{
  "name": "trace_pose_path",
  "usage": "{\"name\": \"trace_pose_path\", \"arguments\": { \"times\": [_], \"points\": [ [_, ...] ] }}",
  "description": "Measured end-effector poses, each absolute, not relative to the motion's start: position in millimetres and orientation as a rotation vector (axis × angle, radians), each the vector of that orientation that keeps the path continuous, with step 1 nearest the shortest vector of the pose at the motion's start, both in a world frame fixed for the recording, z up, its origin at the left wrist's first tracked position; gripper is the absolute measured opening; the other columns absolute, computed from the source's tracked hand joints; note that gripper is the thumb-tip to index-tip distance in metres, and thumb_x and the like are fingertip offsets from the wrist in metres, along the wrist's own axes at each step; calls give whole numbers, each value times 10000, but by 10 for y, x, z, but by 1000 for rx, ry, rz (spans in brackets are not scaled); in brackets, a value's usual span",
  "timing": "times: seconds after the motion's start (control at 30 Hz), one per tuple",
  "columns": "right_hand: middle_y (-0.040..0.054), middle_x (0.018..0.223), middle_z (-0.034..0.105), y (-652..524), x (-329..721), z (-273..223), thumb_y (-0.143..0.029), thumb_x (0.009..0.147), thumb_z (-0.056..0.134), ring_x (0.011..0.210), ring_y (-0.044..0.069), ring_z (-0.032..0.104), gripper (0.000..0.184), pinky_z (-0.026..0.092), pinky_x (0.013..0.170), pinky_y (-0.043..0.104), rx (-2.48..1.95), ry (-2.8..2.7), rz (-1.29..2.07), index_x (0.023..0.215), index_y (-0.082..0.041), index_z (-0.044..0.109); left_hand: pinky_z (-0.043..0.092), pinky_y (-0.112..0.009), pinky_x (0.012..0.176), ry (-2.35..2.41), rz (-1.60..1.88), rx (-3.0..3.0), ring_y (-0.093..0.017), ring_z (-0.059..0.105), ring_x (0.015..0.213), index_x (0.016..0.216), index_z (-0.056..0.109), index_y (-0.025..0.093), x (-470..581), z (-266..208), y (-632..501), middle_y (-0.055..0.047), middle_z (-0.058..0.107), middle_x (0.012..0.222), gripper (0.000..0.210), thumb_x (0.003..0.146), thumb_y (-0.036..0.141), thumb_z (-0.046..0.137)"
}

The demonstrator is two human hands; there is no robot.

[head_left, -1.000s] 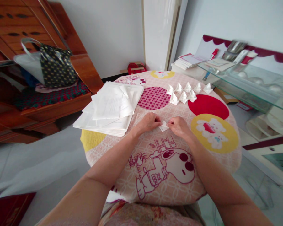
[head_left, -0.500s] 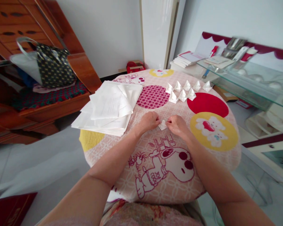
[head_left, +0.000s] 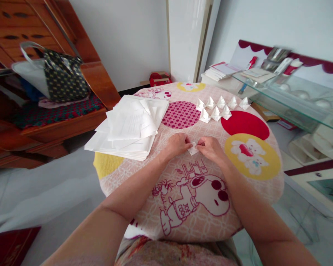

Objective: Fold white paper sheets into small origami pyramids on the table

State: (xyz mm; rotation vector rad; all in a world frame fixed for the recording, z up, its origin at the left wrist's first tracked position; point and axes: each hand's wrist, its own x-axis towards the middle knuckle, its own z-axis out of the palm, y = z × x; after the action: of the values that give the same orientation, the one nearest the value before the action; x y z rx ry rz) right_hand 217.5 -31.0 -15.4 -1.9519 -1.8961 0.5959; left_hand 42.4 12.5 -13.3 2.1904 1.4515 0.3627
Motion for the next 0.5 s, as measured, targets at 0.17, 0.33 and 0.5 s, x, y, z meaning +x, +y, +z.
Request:
{"name": "trace_pose_path", "arguments": {
  "times": [0.17,0.33,0.5],
  "points": [
    [10,675,683,-309,2270,-163,-199,756,701,619,145,575,39,382,598,264,-1749,-1896,790,726,-175,694,491,-286,715,1356,478,2117,-163,640,698,813,765,153,377,-151,100,-44,736,760,84,820,232,737],
    [-37,539,557,-328,2349,-73,-305,737,689,508,116,473,158,325,524,257,-1581,-1869,1046,664,-187,614,467,-220,597,1098,542,1869,-105,586,594,773,728,144,289,-155,133,1,682,660,104,784,238,771],
    [-49,539,533,-361,2388,2,-377,746,685,491,100,431,219,309,508,247,-1395,-1841,1184,691,-192,581,476,-173,533,789,482,1495,-66,576,539,793,724,124,190,-84,141,-8,689,677,245,843,364,734]
  ]
}}
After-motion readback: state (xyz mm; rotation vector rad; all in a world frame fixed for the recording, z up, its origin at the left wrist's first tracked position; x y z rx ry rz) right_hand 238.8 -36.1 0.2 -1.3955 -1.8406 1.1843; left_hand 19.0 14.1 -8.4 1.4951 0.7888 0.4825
